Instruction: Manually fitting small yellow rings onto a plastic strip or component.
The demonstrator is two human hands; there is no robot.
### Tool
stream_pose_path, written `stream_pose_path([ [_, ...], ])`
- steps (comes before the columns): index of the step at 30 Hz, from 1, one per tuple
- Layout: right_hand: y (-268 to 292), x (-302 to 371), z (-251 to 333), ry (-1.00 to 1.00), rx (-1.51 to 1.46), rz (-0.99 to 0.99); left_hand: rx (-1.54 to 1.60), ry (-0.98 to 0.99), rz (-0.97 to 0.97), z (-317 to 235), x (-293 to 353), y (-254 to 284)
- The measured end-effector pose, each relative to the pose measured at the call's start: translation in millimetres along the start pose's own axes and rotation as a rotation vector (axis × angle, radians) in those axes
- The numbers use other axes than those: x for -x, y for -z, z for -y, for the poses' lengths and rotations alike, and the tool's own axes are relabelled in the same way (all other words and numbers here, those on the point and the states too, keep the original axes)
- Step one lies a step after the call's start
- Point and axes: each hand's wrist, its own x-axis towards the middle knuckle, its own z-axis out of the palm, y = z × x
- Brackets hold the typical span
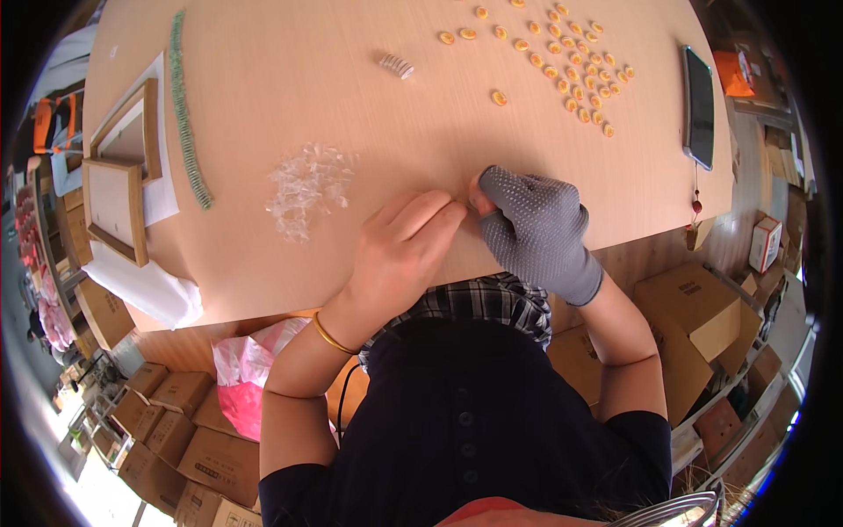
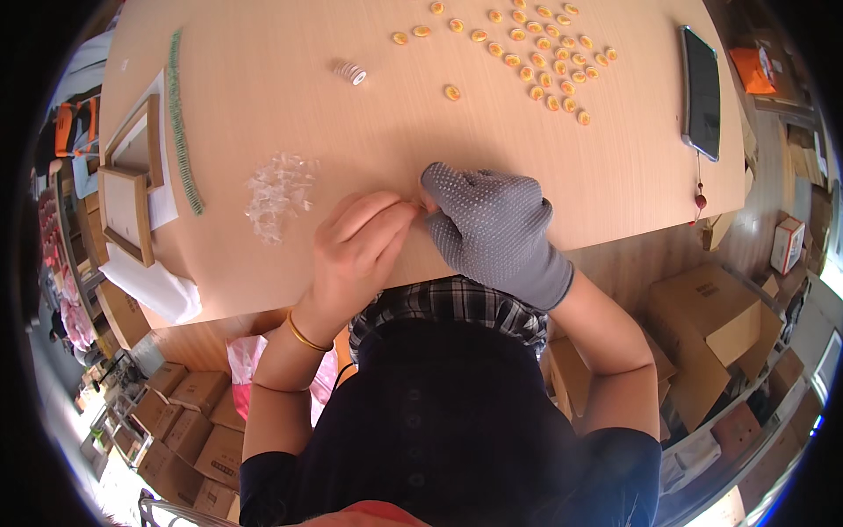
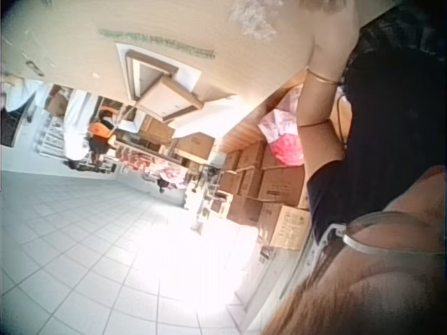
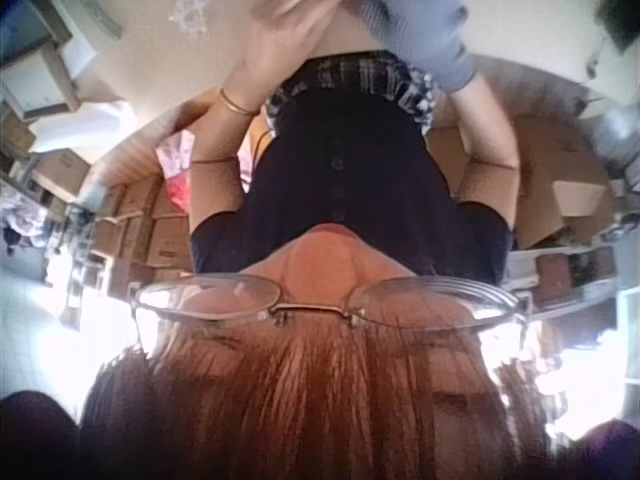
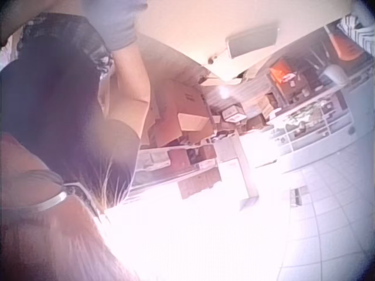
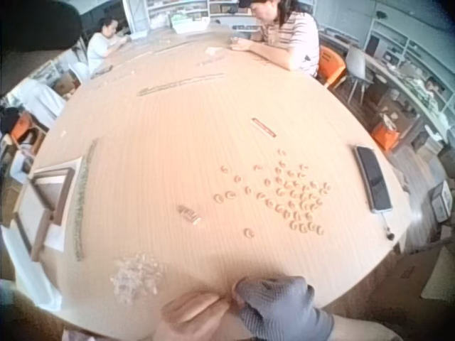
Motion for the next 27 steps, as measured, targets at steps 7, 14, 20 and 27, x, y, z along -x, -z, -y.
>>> stream_pose_path([
  [7,-6,1,-1,-0.017,0.060,-0.028,-0.032,-0.043,-0.016,2,-1,-2],
  [14,-5,2,-1,-0.011,-0.013,-0.039,-0.032,-0.042,-0.019,2,-1,-2],
  [20,-4,1,0,-0.004,0.037,-0.002,-0.029,-0.035,-0.015,2,0,-3],
  [27,6,-4,3,-0.008,0.024,0.085,-0.034,-0.050,-0.007,2,1,-1],
])
